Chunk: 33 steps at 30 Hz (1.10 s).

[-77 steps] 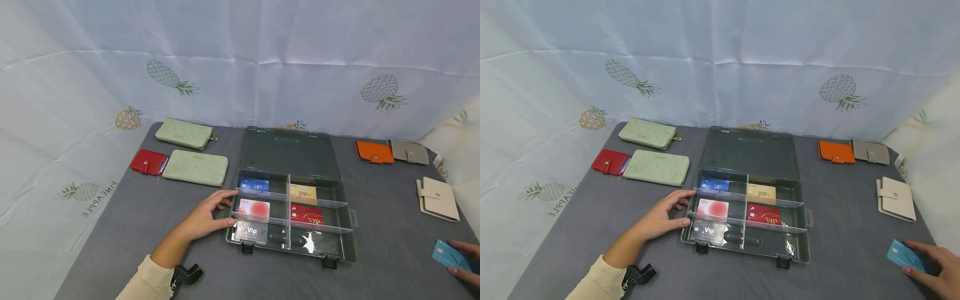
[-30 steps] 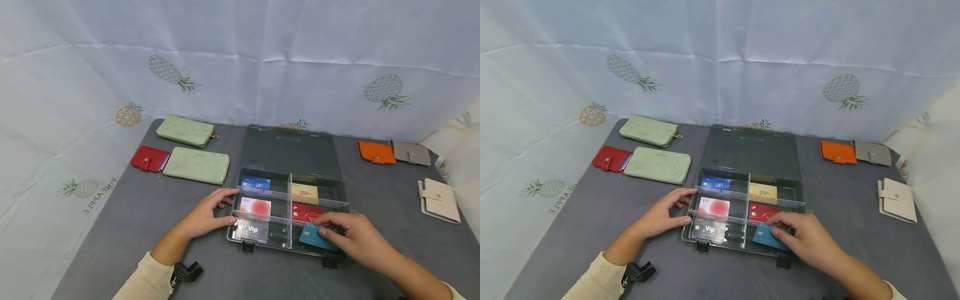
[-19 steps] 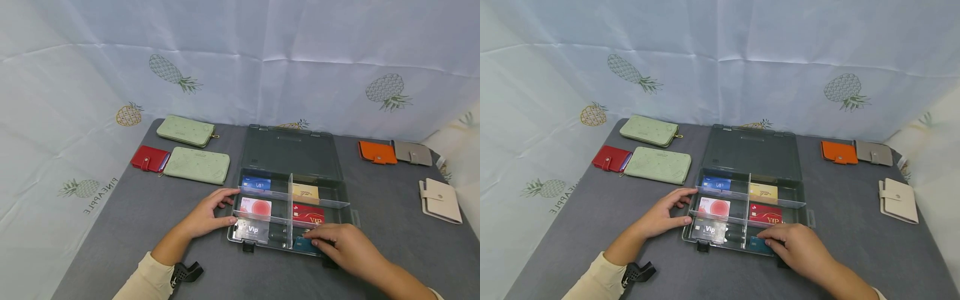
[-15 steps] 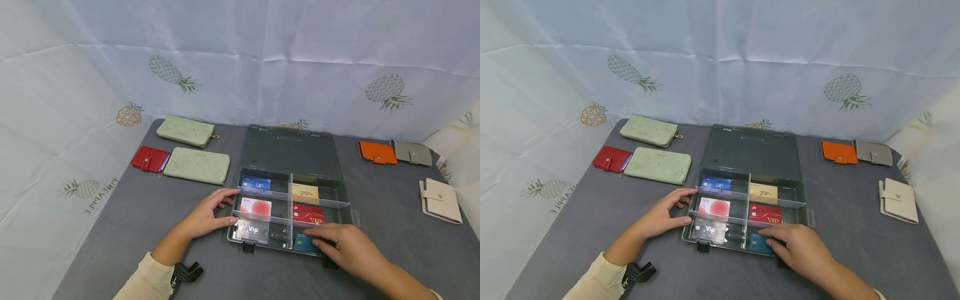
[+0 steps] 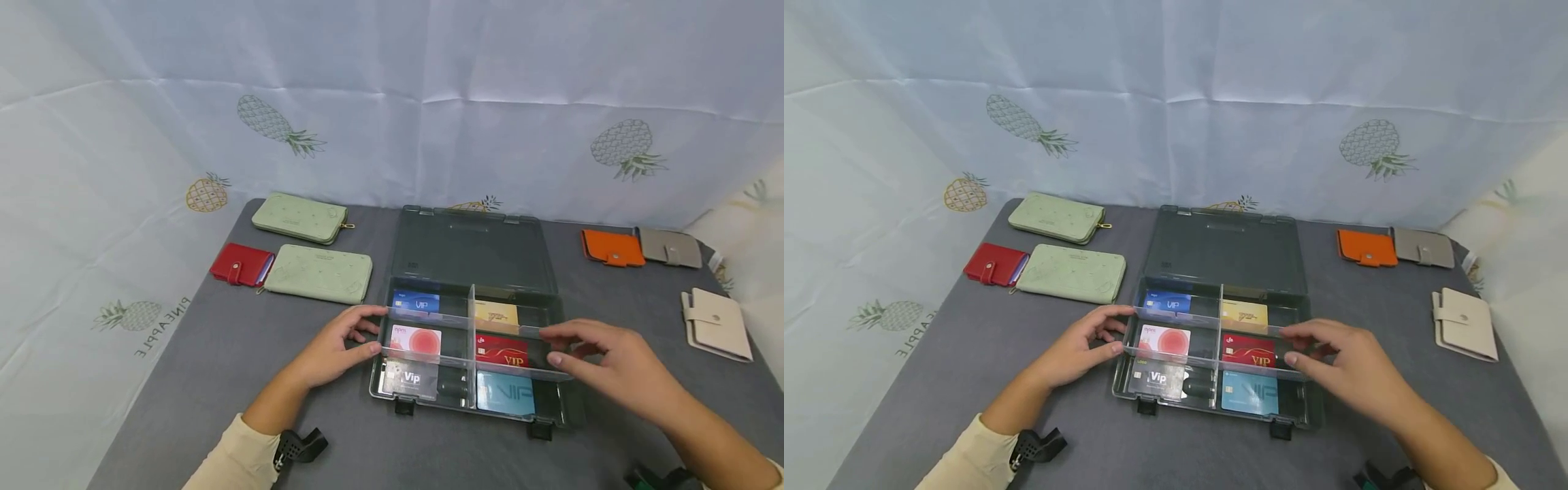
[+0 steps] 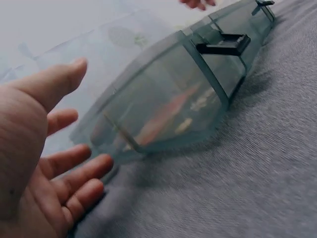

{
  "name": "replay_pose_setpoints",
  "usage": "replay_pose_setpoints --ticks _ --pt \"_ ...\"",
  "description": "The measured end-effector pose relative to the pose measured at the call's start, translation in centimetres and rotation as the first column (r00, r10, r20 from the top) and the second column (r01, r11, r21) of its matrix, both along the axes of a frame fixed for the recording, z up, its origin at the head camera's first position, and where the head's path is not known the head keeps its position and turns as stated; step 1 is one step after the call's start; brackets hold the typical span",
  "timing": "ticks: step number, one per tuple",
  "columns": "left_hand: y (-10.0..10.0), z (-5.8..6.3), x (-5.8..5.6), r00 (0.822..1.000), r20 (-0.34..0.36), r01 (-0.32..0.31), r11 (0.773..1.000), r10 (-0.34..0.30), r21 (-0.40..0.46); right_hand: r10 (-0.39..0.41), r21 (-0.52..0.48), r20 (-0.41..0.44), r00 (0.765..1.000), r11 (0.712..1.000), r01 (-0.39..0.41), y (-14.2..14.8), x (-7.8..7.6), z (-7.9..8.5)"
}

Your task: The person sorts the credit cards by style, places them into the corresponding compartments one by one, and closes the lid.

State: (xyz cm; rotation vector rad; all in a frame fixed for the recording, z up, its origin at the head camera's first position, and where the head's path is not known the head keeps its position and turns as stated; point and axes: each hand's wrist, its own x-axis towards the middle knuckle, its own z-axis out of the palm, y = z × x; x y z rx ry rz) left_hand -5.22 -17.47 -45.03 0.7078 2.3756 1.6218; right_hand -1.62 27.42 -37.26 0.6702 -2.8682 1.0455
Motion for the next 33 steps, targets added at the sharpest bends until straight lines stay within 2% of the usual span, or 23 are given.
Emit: replay_pose_setpoints --ticks 4,9,11,14,17,20,24,26,31,33 --pt "0.5 1.4 -1.3 0.998 -0.011 -0.06 0.997 0.059 -0.051 -0.056 -0.007 0.157 0.986 0.998 0.058 1.6 -2.7 0.3" --pt "2.1 3.7 -4.5 0.994 -0.023 -0.11 0.98 0.108 -0.164 -0.101 0.024 0.311 0.945 0.995 0.098 3.3 -6.8 -0.8" --pt "3.1 4.3 -6.0 0.992 -0.001 -0.123 0.968 0.126 -0.22 -0.105 0.014 0.37 0.923 0.994 0.107 3.8 -8.4 -1.6" --pt "4.5 4.9 -8.0 0.985 0.075 -0.124 0.945 0.153 -0.303 -0.094 -0.007 0.461 0.883 0.994 0.11 4.3 -10.4 -2.7" --pt "5.4 5.0 -9.6 0.972 0.15 -0.111 0.92 0.179 -0.377 -0.098 0.028 0.494 0.864 0.995 0.097 4.5 -11.8 -3.5" --pt "5.9 4.9 -10.7 0.961 0.194 -0.099 0.897 0.198 -0.43 -0.11 0.059 0.493 0.863 0.994 0.093 4.6 -12.4 -4.0" --pt "6.1 4.6 -11.4 0.956 0.2 -0.094 0.869 0.215 -0.486 -0.117 0.084 0.467 0.877 0.993 0.088 4.8 -12.3 -4.5" --pt "6.2 4.6 -11.5 0.951 0.205 -0.107 0.869 0.231 -0.484 -0.118 0.095 0.45 0.885 0.992 0.083 4.9 -12.1 -4.6" --pt "6.2 4.2 -11.5 0.924 0.236 -0.195 0.901 0.301 -0.387 -0.133 0.094 0.405 0.905 0.99 0.103 4.8 -11.7 -4.7" --pt "6.2 4.1 -11.4 0.921 0.225 -0.226 0.907 0.318 -0.356 -0.152 0.094 0.376 0.914 0.988 0.126 4.7 -11.6 -4.6"
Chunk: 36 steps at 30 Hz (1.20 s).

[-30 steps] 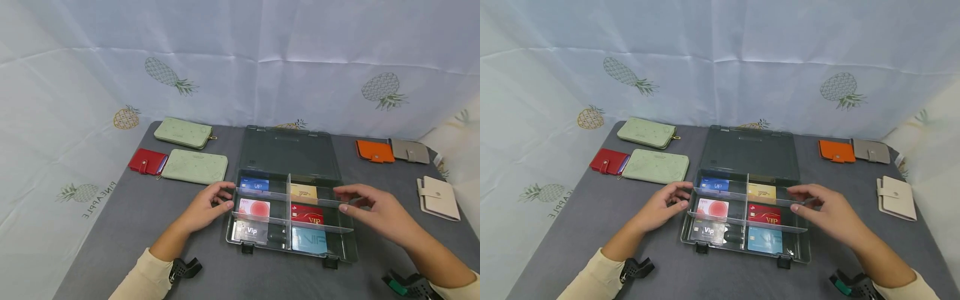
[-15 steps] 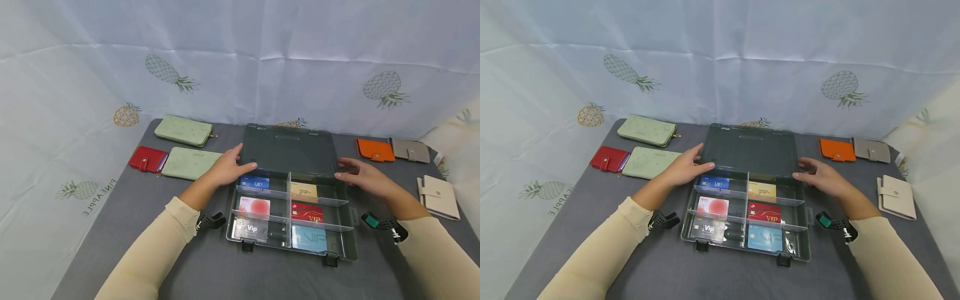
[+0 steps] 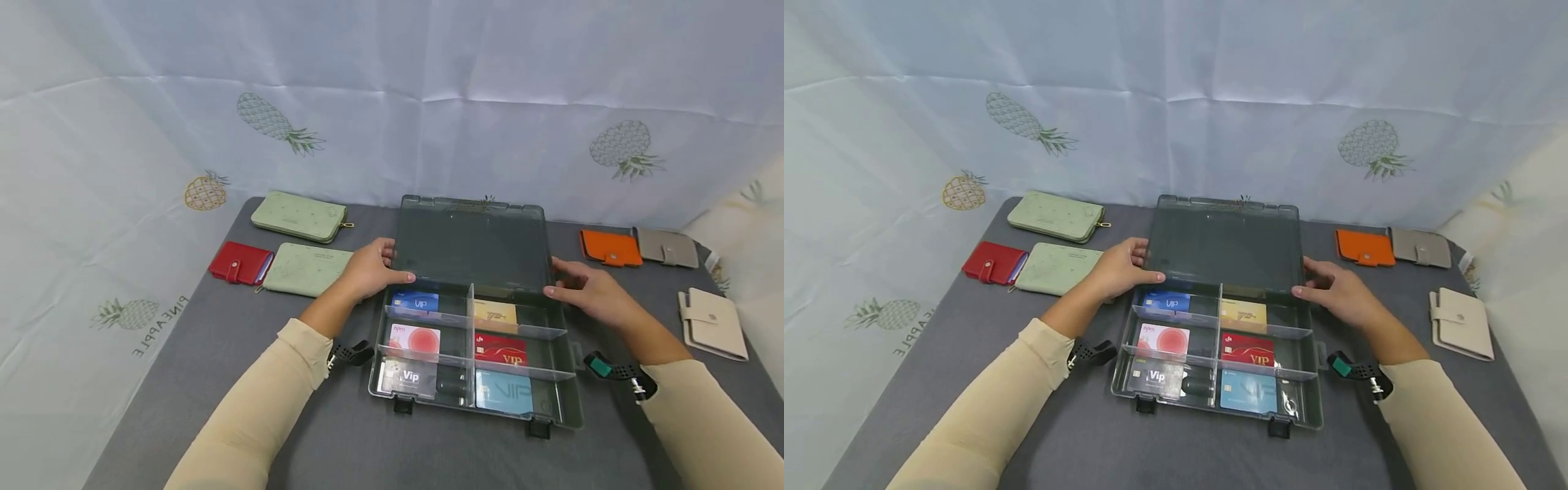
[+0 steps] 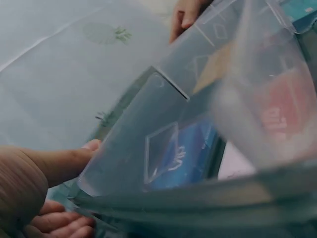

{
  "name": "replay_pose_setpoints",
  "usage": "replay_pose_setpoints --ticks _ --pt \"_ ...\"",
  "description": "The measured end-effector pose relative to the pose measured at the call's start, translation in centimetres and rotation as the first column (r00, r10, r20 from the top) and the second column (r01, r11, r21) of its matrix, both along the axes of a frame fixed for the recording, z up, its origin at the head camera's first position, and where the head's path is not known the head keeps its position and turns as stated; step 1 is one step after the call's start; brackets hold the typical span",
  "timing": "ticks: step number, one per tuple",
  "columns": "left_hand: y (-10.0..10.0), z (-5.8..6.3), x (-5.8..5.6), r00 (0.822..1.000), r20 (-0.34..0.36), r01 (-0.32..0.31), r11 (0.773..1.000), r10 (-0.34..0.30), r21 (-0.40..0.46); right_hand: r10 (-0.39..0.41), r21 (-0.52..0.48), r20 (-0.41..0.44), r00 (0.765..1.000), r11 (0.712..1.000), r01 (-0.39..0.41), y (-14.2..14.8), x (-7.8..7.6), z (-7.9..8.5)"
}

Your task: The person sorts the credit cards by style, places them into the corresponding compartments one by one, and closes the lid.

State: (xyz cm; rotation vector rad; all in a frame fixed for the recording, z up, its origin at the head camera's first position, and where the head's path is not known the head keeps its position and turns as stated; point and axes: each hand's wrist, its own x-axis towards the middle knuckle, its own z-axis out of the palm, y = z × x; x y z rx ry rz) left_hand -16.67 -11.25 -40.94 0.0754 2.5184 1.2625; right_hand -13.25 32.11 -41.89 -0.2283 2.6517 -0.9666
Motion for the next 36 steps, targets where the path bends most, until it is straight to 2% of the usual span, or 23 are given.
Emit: replay_pose_setpoints --ticks 4,7,10,14,17,20,23,27,29,31,32,34,36 --pt "0.1 -0.2 0.1 0.994 -0.109 0.001 1.0 -0.003 -0.022 -0.025 0.03 -0.135 0.99 0.999 0.029 0.0 0.4 0.0" --pt "0.0 -0.1 0.3 0.979 -0.206 0.007 0.999 -0.015 -0.043 -0.03 0.043 -0.26 0.965 0.998 0.043 0.3 1.1 0.1" --pt "-0.5 0.2 0.8 0.962 -0.274 0.025 1.0 -0.022 0.006 -0.055 -0.001 -0.329 0.943 0.998 0.058 0.9 2.0 0.5" --pt "-1.5 0.5 1.8 0.955 -0.297 0.067 0.986 -0.019 0.153 -0.129 -0.145 -0.307 0.943 0.986 0.088 1.7 3.7 1.1" --pt "-2.2 0.7 2.6 0.959 -0.284 0.076 0.96 0.004 0.27 -0.174 -0.27 -0.273 0.946 0.958 0.099 2.0 4.9 1.6" --pt "-2.8 0.8 3.3 0.958 -0.285 0.07 0.934 0.035 0.349 -0.202 -0.365 -0.273 0.941 0.926 0.094 1.9 5.9 1.9" --pt "-3.2 0.5 3.9 0.952 -0.3 0.071 0.916 0.056 0.395 -0.238 -0.393 -0.27 0.933 0.912 0.119 1.6 6.7 2.1" --pt "-4.1 -0.2 4.6 0.949 -0.312 0.103 0.907 0.033 0.408 -0.246 -0.34 -0.253 0.936 0.928 0.152 1.8 7.8 1.8" --pt "-4.7 -0.6 4.8 0.948 -0.319 0.145 0.907 -0.012 0.397 -0.208 -0.331 -0.231 0.951 0.935 0.124 2.1 8.5 1.4" --pt "-5.4 -0.9 4.9 0.94 -0.33 0.215 0.897 -0.083 0.387 -0.133 -0.378 -0.223 0.966 0.925 0.04 2.5 9.1 1.0" --pt "-5.7 -1.0 5.0 0.934 -0.337 0.248 0.893 -0.118 0.375 -0.09 -0.404 -0.214 0.973 0.915 -0.005 2.7 9.4 0.7" --pt "-6.3 -1.3 5.0 0.915 -0.355 0.314 0.891 -0.191 0.328 0.014 -0.482 -0.205 0.979 0.869 -0.113 3.0 9.8 0.2" --pt "-6.9 -1.6 5.1 0.894 -0.367 0.367 0.889 -0.256 0.273 0.092 -0.51 -0.21 0.973 0.839 -0.19 3.3 10.0 -0.2"
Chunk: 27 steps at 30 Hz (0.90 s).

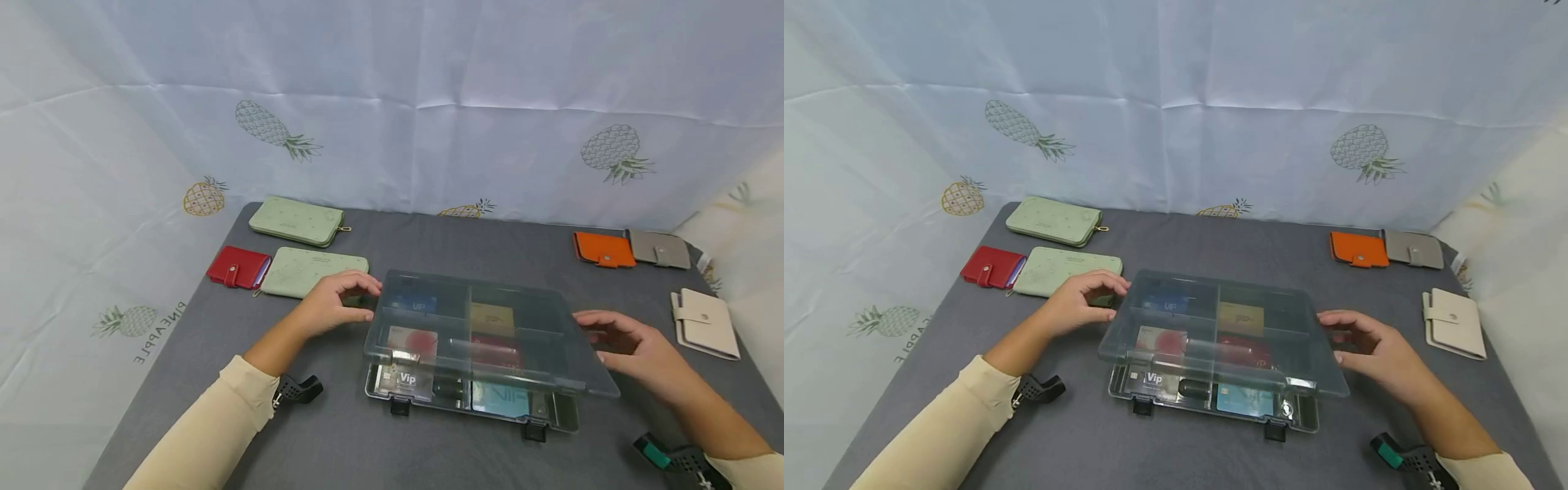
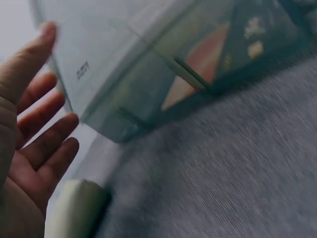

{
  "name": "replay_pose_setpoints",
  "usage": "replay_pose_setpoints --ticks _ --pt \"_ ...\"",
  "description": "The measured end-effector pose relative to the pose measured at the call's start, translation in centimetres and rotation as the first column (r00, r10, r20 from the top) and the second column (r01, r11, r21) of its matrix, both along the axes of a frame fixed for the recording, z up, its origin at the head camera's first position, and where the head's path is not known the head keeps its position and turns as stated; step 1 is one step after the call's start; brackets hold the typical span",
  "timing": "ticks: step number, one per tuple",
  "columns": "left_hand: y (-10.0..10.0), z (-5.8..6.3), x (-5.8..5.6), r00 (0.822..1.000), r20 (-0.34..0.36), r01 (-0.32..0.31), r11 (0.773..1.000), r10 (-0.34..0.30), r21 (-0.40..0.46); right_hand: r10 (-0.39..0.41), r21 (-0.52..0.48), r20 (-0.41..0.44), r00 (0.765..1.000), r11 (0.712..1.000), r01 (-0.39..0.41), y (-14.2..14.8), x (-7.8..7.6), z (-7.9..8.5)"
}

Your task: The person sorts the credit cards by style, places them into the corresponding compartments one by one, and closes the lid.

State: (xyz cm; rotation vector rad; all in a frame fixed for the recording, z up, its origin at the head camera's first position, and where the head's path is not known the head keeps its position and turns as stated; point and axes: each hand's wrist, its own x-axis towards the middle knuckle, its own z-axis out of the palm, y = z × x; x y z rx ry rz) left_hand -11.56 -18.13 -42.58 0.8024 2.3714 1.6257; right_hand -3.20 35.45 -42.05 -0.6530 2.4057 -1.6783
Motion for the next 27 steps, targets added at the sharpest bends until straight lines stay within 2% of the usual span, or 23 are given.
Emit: replay_pose_setpoints --ticks 3,9,14,18,23,25,27 --pt "-0.5 -0.4 0.4 0.999 -0.031 0.038 0.996 -0.04 -0.085 0.033 0.028 0.012 0.999 0.999 -0.033 0.0 0.3 -0.3" --pt "-0.9 -0.7 1.5 0.994 -0.056 0.083 0.986 -0.092 -0.147 -0.021 0.131 -0.014 1.0 0.991 0.023 -0.5 0.9 -0.8" --pt "-0.8 -0.9 2.7 0.989 -0.072 0.109 0.97 -0.127 -0.216 -0.081 0.204 -0.05 0.995 0.975 0.089 -0.9 2.0 -1.4" --pt "-0.6 -0.8 3.7 0.988 -0.085 0.097 0.953 -0.126 -0.286 -0.127 0.254 -0.091 0.988 0.956 0.147 -1.4 2.8 -1.8" --pt "-0.5 -0.4 4.7 0.989 -0.104 0.07 0.947 -0.107 -0.315 -0.172 0.301 -0.13 0.976 0.932 0.204 -1.9 3.3 -1.6" --pt "-0.4 -0.2 5.2 0.984 -0.153 0.038 0.948 -0.091 -0.315 -0.2 0.335 -0.181 0.963 0.908 0.252 -2.3 3.6 -1.0" --pt "-0.3 -0.1 5.8 0.968 -0.244 -0.008 0.958 -0.065 -0.287 -0.223 0.363 -0.268 0.937 0.878 0.313 -3.3 4.1 -0.2"
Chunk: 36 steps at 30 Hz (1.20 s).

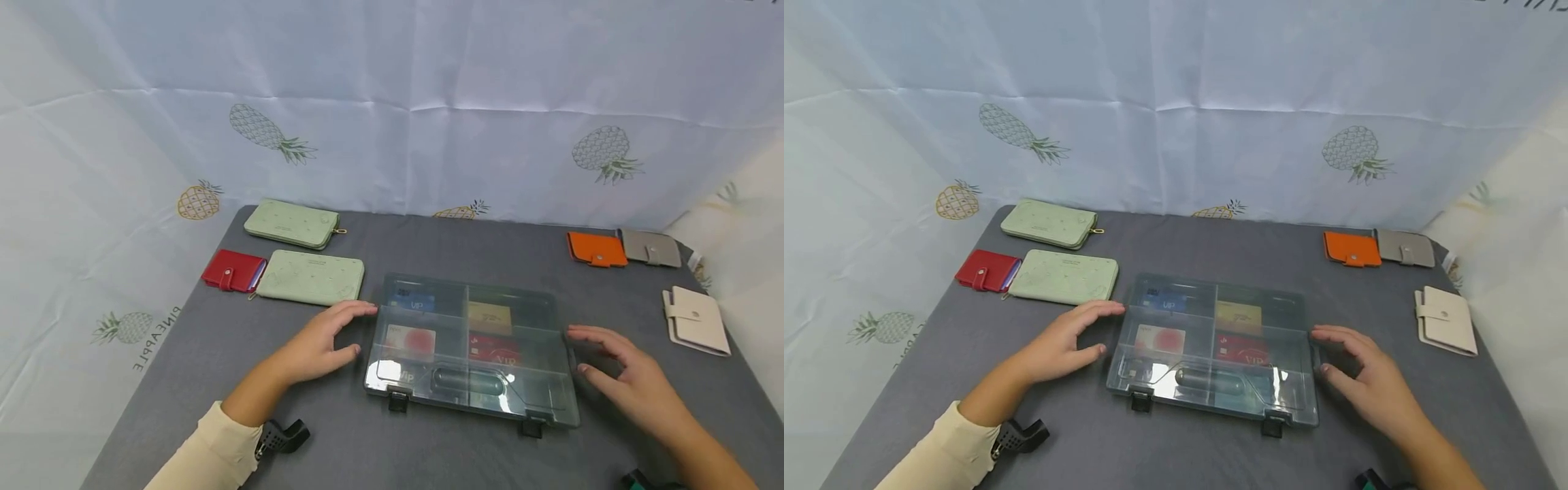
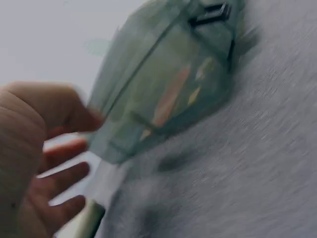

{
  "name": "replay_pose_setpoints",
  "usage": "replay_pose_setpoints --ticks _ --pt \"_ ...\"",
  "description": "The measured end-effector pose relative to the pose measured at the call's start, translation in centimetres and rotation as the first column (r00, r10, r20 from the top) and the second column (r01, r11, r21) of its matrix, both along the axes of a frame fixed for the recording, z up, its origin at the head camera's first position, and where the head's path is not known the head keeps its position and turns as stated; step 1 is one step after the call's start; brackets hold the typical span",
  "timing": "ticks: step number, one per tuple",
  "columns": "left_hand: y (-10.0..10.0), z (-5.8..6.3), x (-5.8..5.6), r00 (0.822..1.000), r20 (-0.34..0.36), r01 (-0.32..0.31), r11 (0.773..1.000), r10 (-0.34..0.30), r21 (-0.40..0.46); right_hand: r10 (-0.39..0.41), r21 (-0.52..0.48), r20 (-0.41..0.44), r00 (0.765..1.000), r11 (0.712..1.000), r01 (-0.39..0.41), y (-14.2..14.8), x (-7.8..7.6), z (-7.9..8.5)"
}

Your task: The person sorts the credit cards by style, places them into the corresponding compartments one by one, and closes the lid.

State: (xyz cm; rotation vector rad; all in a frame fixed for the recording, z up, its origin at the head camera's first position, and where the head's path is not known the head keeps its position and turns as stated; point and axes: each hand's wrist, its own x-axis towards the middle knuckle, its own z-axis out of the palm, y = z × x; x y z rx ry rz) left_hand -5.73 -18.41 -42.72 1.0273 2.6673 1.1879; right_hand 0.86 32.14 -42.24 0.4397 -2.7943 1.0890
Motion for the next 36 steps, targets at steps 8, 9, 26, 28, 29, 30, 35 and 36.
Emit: replay_pose_setpoints --ticks 8,9,26,28,29,30,35,36 --pt "1.7 -0.3 3.0 0.879 -0.447 0.239 0.965 -0.168 0.109 0.171 0.099 -0.24 0.955 0.983 -0.152 -8.8 3.5 2.1" --pt "1.8 -0.3 3.3 0.858 -0.477 0.268 0.959 -0.193 0.095 0.217 0.123 -0.242 0.946 0.974 -0.192 -10.0 3.8 2.0" --pt "3.2 -2.0 4.2 0.876 -0.451 0.131 0.985 -0.17 -0.116 0.31 0.402 -0.355 0.882 0.902 -0.155 -20.8 2.5 -1.8" --pt "3.6 -2.2 3.7 0.867 -0.476 0.103 0.988 -0.146 -0.115 0.299 0.417 -0.374 0.878 0.9 -0.129 -21.2 1.8 -2.0" --pt "3.7 -2.3 3.4 0.862 -0.489 0.087 0.989 -0.134 -0.118 0.294 0.423 -0.384 0.876 0.898 -0.116 -21.4 1.4 -2.1" --pt "3.9 -2.3 3.1 0.857 -0.501 0.072 0.99 -0.124 -0.121 0.288 0.43 -0.394 0.873 0.897 -0.102 -21.5 0.9 -2.2" --pt "4.5 -1.9 1.6 0.86 -0.502 0.028 0.99 -0.095 -0.138 0.259 0.435 -0.436 0.862 0.899 -0.05 -21.9 -1.3 -2.4" --pt "4.6 -1.8 1.4 0.869 -0.486 0.029 0.99 -0.092 -0.135 0.252 0.429 -0.439 0.862 0.902 -0.045 -21.9 -1.6 -2.4"
